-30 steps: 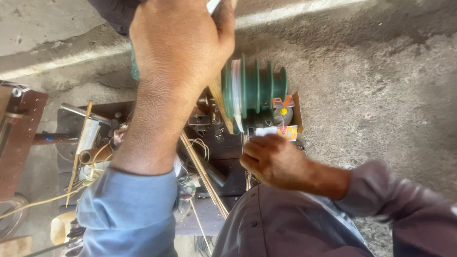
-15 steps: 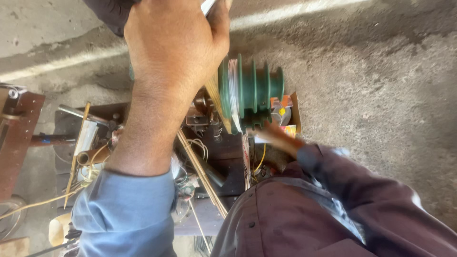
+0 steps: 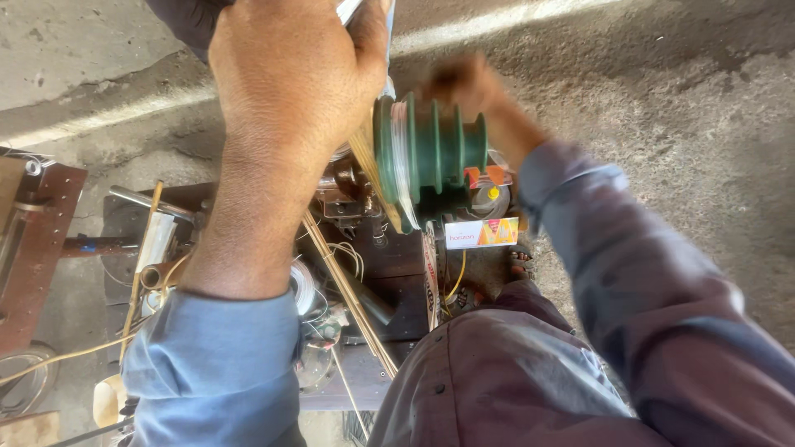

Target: The person winds white wire onto a green spool mounted on a hand-cranked winding machine. They hold the spool steady, turn the crank with one hand while guiding the wire with the other, and periodically pull and reposition the wire as it builds up on the reel.

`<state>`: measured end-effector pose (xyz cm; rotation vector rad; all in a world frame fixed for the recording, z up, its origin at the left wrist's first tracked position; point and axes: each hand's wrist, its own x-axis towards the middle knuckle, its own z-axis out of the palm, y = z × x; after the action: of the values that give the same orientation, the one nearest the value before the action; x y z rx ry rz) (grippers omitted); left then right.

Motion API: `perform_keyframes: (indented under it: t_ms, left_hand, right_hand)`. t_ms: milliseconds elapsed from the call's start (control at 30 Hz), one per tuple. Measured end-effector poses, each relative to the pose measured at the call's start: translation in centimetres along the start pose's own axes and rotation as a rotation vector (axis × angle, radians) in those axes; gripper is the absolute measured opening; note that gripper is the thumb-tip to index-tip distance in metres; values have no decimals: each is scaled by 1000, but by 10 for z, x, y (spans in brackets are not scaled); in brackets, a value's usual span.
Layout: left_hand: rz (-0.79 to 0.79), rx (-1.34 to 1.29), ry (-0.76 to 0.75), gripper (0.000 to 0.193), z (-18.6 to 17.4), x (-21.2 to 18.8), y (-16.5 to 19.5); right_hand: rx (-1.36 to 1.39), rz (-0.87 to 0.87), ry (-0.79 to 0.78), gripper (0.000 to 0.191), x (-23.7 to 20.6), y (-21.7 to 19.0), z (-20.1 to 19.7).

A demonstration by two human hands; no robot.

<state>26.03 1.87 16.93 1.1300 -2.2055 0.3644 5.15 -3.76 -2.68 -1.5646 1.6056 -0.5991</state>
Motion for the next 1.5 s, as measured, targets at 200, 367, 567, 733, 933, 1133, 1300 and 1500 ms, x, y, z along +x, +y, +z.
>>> perform_keyframes:
  t_ms: [200,367,567,733,933,1133,1300,1500]
  left_hand:
    - [20,82,38,27,0,-2,3]
    - [31,-8,10,20,-1,-2,1]
    - [22,-16,26,18,-3,1,4]
    - [-42,-10,-33,20,-2,-1,4]
    - [6,128,50,27,7,-1,-1]
    - [-7,-24,24,17,2,2,0]
    - [33,49,45,20,-2,-2,2]
    - [14,29,46,23,4,-7,1]
  right_hand:
    - [21,-151,-189,28,-129,107,152]
    - [-725,-1178,203,15,-187,3,47]
    - [-61,-924,353,38,-18,-36,-50]
    - [590,-72,-91,41,-38,95,94]
    - [-161,-803,-30,15,-192,67,124]
    - [-582,-1269,431,16,-95,-51,-57]
    - [150,-209,44,25,10,19,6]
    - [-103,-312,-157,20,-140,113,162]
